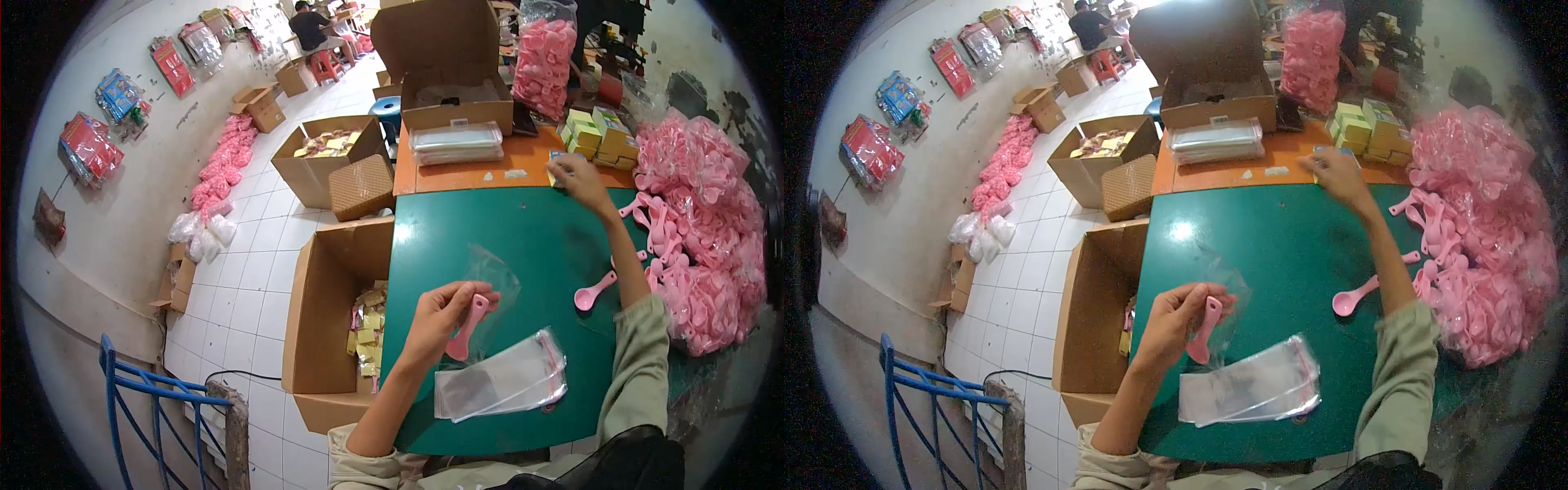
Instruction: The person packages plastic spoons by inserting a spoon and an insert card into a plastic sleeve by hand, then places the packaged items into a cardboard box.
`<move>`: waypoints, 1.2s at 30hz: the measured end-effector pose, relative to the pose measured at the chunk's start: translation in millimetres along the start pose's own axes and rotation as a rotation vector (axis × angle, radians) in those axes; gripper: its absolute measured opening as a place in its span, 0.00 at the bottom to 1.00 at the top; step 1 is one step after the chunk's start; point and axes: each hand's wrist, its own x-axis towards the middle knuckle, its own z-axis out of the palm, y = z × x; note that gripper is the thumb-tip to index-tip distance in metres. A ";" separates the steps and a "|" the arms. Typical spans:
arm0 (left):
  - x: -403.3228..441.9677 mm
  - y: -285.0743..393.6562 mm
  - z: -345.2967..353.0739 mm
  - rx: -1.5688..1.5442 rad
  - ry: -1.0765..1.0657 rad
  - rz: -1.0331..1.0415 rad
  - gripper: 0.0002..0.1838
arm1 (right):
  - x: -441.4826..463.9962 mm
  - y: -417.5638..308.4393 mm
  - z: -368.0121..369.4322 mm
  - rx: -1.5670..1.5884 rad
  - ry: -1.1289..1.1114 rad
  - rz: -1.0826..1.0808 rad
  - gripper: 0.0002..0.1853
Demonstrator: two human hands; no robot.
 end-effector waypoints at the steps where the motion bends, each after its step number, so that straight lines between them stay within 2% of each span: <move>1: -0.7 0.8 0.2 0.000 0.001 0.000 0.19 | 25.6 59.7 8.8 -0.104 0.224 0.017 0.22; 3: -0.9 1.5 -0.1 -0.015 0.013 -0.011 0.18 | 37.6 118.4 7.9 -0.512 0.480 0.131 0.18; 5: -0.3 -2.0 -1.9 -0.027 0.006 -0.004 0.18 | 42.1 163.5 16.8 -0.503 0.371 0.332 0.17; 9: 0.6 0.7 -2.5 -0.030 0.004 -0.037 0.18 | 21.2 116.0 2.3 -0.484 0.468 0.241 0.25; 13: 1.9 -2.8 -2.3 -0.008 -0.026 -0.047 0.17 | 15.3 109.5 -0.8 -0.368 0.545 0.011 0.14; 14: 2.6 -2.9 -2.8 0.028 -0.038 -0.028 0.17 | 6.4 93.8 -5.2 -0.006 0.397 0.067 0.11; 15: 1.9 -3.5 -3.4 0.062 -0.046 -0.013 0.17 | -13.2 44.3 -12.2 0.353 0.236 0.126 0.10; 17: 2.6 -4.9 -3.9 0.112 -0.076 0.029 0.17 | -51.7 -19.6 -15.3 0.649 0.077 -0.065 0.12; 19: 4.5 -6.3 -3.3 0.170 -0.081 0.030 0.17 | -92.0 -68.2 -19.0 0.744 -0.057 -0.060 0.10; 22: 4.7 -7.9 2.3 0.158 -0.135 0.036 0.17 | -131.5 -107.9 -21.1 0.740 -0.076 -0.076 0.06; 25: 1.7 -2.0 6.8 0.253 -0.159 -0.018 0.17 | -147.4 -119.9 -27.1 0.418 -0.132 -0.136 0.06; 28: -2.1 2.2 13.5 0.206 -0.195 0.051 0.17 | -155.5 -123.7 -31.1 0.439 0.001 -0.114 0.05; 31: -0.2 3.9 9.5 0.261 -0.206 0.063 0.17 | -158.0 -114.7 -30.4 0.597 0.095 -0.108 0.06; 34: 7.2 6.8 8.1 0.188 -0.232 0.034 0.16 | -157.9 -109.7 -31.1 0.616 0.151 -0.123 0.06; 36: 11.0 13.3 9.9 0.213 -0.227 0.034 0.16 | -160.6 -106.8 -32.7 0.613 0.094 -0.101 0.06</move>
